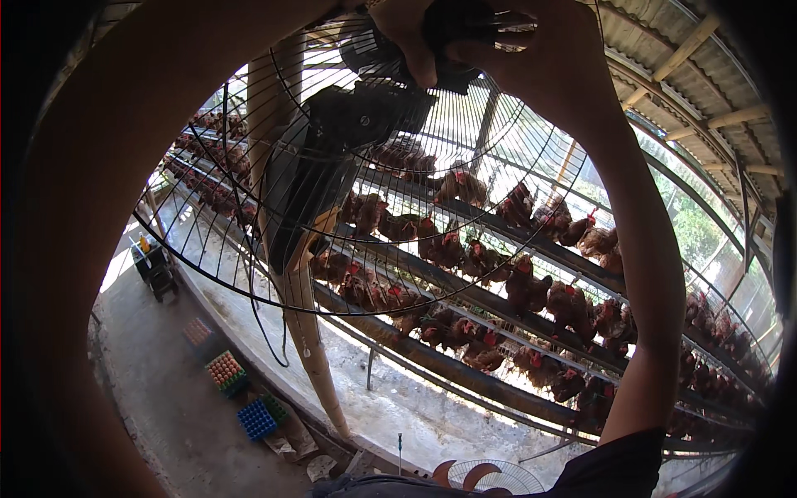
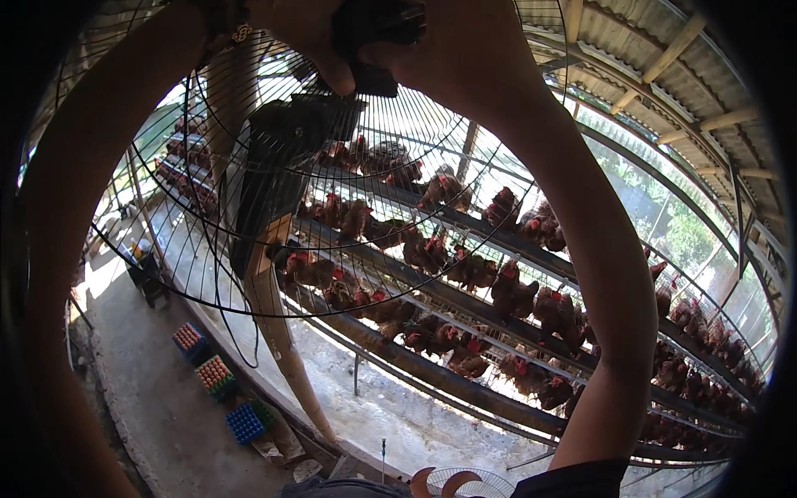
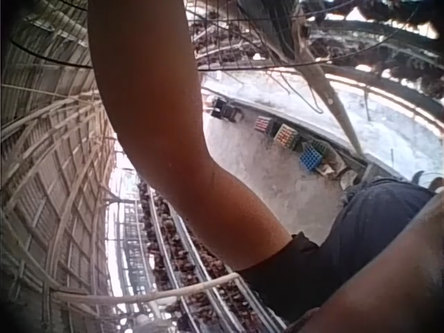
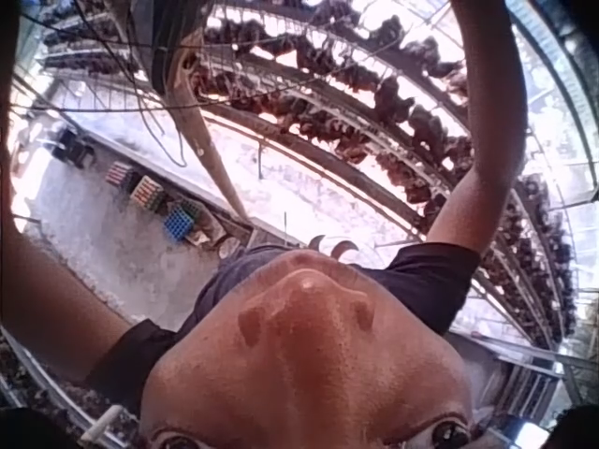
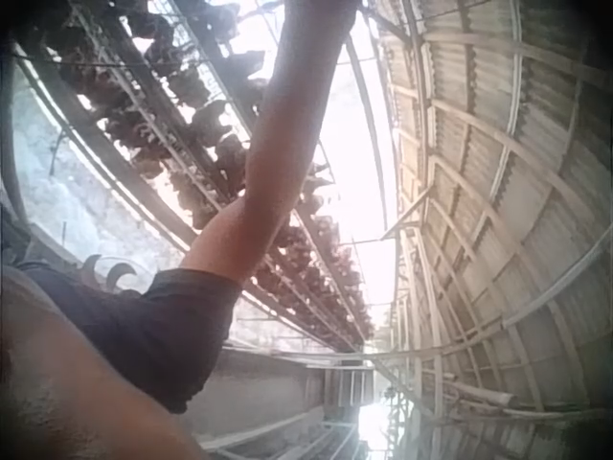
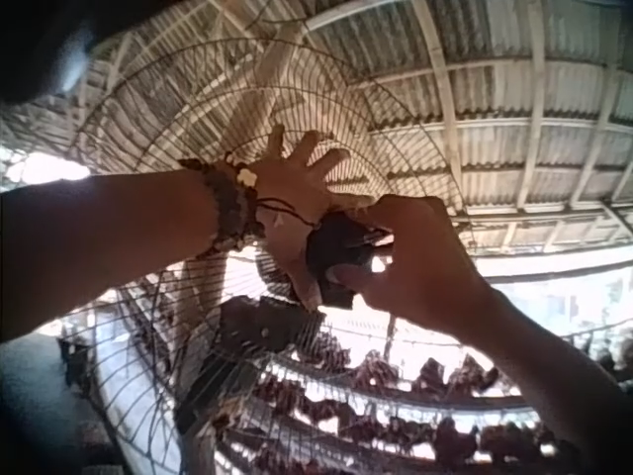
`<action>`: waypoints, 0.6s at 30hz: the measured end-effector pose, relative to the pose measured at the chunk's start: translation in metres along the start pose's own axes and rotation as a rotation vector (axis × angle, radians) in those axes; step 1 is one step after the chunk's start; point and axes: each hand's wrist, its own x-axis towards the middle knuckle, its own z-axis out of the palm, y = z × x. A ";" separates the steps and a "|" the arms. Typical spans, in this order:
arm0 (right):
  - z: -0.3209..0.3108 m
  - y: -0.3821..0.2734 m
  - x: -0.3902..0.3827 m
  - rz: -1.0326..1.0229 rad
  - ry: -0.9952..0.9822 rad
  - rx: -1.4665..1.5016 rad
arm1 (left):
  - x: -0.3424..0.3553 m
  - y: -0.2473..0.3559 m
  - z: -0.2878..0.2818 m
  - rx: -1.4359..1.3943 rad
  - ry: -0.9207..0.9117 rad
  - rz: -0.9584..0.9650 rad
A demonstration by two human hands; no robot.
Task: Replacing the fan blade and reassembling the cage of a standing industrial fan in a poultry barn.
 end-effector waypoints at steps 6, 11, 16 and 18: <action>0.008 0.001 0.008 0.012 -0.025 0.003 | -0.011 -0.002 -0.007 -0.059 -0.057 0.041; 0.037 0.172 0.012 -0.310 0.209 -0.131 | 0.012 0.014 -0.027 -0.095 -0.056 0.069; -0.002 -0.025 0.015 0.287 -0.092 -0.089 | -0.006 0.003 -0.004 0.012 -0.075 0.022; -0.006 -0.026 0.015 0.305 -0.085 -0.055 | -0.003 0.007 -0.001 0.067 -0.036 -0.019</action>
